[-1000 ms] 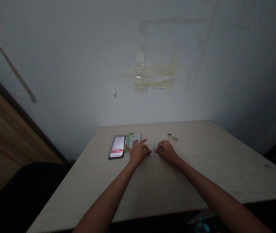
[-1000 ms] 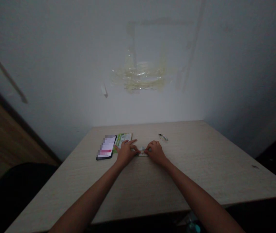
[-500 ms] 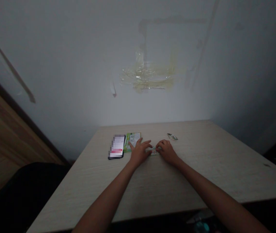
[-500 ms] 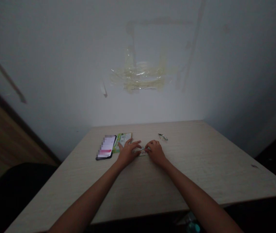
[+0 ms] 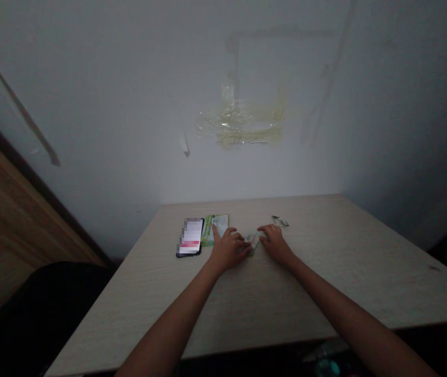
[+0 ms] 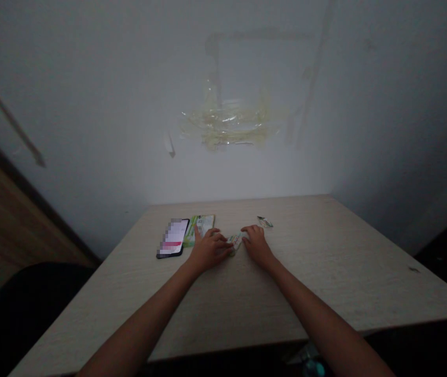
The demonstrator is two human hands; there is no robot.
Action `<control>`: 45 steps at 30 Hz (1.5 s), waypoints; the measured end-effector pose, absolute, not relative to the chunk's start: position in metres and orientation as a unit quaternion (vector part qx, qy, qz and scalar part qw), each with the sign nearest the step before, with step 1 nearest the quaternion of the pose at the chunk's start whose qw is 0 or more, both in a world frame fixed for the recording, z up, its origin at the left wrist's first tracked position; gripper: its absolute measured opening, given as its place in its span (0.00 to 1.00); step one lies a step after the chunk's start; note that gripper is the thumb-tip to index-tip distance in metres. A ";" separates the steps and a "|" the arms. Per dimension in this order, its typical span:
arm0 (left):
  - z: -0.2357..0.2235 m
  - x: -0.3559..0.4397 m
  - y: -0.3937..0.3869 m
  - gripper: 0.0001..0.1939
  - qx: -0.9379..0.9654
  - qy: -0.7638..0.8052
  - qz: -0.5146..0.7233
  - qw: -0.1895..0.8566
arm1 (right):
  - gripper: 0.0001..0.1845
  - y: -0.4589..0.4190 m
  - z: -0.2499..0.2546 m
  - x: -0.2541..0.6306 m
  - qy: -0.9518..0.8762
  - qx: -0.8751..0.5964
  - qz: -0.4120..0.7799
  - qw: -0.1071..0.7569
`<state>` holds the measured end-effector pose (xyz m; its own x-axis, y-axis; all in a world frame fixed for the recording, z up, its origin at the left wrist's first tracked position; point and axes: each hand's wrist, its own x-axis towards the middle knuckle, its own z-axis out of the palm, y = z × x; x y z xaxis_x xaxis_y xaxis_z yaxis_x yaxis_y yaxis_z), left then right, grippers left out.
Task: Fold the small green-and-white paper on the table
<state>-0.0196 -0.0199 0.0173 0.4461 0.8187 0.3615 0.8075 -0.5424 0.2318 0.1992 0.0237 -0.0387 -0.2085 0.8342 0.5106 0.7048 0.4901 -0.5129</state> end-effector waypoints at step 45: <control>0.002 -0.024 -0.011 0.10 0.825 0.515 0.228 0.043 | 0.11 0.013 -0.026 0.192 -0.860 -0.376 0.082 0.335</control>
